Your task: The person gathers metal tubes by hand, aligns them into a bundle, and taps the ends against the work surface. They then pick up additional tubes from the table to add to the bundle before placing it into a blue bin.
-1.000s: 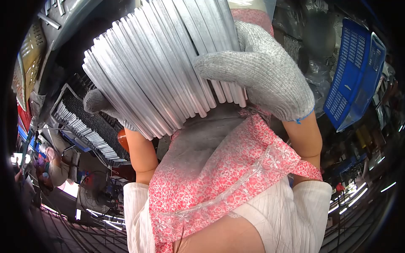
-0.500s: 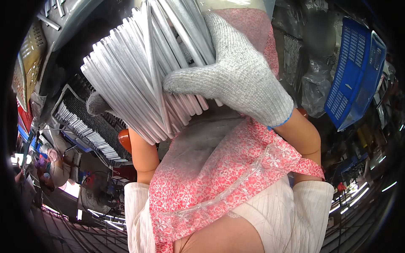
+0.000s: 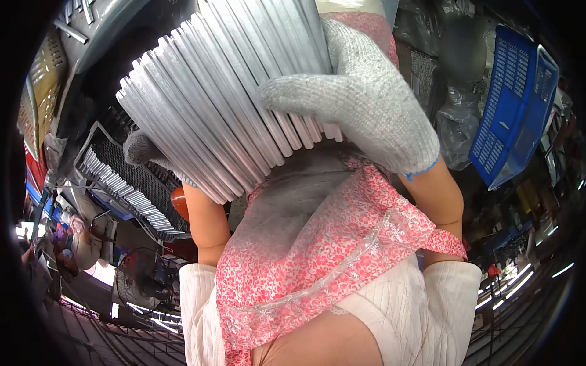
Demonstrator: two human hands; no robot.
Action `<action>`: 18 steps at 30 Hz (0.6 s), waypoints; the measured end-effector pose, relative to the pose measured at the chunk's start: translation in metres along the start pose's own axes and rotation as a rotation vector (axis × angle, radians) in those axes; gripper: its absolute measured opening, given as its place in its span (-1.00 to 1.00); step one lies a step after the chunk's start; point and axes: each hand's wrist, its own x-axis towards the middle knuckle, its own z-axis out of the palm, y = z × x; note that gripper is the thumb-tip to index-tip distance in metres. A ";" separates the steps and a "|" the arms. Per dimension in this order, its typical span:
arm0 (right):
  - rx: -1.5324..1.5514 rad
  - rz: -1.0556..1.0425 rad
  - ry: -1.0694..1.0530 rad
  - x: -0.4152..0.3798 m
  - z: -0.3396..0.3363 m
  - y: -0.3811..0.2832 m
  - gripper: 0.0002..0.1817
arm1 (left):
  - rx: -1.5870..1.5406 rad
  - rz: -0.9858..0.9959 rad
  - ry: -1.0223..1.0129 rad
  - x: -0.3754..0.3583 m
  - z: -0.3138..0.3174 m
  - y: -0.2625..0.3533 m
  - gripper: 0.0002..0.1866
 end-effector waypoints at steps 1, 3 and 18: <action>0.004 0.096 -0.039 0.001 -0.004 0.001 -0.37 | 0.004 0.001 0.001 0.000 0.000 0.000 -0.14; 0.100 0.090 -0.066 0.000 -0.008 -0.001 -0.37 | 0.010 0.004 0.005 0.000 -0.001 0.001 -0.14; 0.076 -0.035 -0.064 0.001 0.003 -0.005 -0.34 | 0.056 0.033 -0.001 0.001 0.001 0.003 -0.13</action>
